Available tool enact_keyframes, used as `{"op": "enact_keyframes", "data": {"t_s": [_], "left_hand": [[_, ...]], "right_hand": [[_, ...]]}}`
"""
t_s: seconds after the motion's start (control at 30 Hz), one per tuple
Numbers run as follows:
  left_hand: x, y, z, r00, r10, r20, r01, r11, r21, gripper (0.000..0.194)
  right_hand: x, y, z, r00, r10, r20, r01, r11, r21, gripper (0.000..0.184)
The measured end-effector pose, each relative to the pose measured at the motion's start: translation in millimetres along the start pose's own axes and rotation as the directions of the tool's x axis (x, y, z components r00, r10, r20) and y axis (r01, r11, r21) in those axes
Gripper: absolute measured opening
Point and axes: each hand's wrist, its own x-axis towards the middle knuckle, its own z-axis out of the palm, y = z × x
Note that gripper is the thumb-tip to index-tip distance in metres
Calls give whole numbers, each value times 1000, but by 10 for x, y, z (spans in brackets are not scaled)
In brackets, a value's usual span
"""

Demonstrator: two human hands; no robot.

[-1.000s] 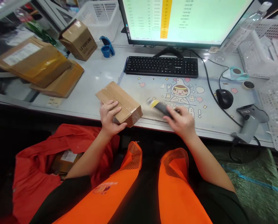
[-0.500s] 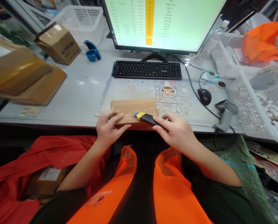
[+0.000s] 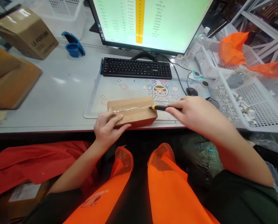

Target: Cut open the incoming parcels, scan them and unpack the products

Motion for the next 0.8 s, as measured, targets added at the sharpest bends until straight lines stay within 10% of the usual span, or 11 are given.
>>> {"op": "enact_keyframes", "data": {"t_s": [0.13,0.5,0.67,0.8], "left_hand": [[21,17,5,1000,7,5,-7,1000,12,39],[-47,95,23,995,-75,70,67,993,101,33],[-70,82,-54,995,-66,75,60,995,73,31],[200,69,-217,985,29,169,-44,996,83,23]], "right_hand": [[-55,277,-89,997,76,-27,-77,997,-13,35],[334,-524,132,971,-204,-123,214,974,75,34],[-4,186,80,980,-77,-186,73,997,-26,36],[-332,942,484,952,232,-198,-239,971,-14,40]]}}
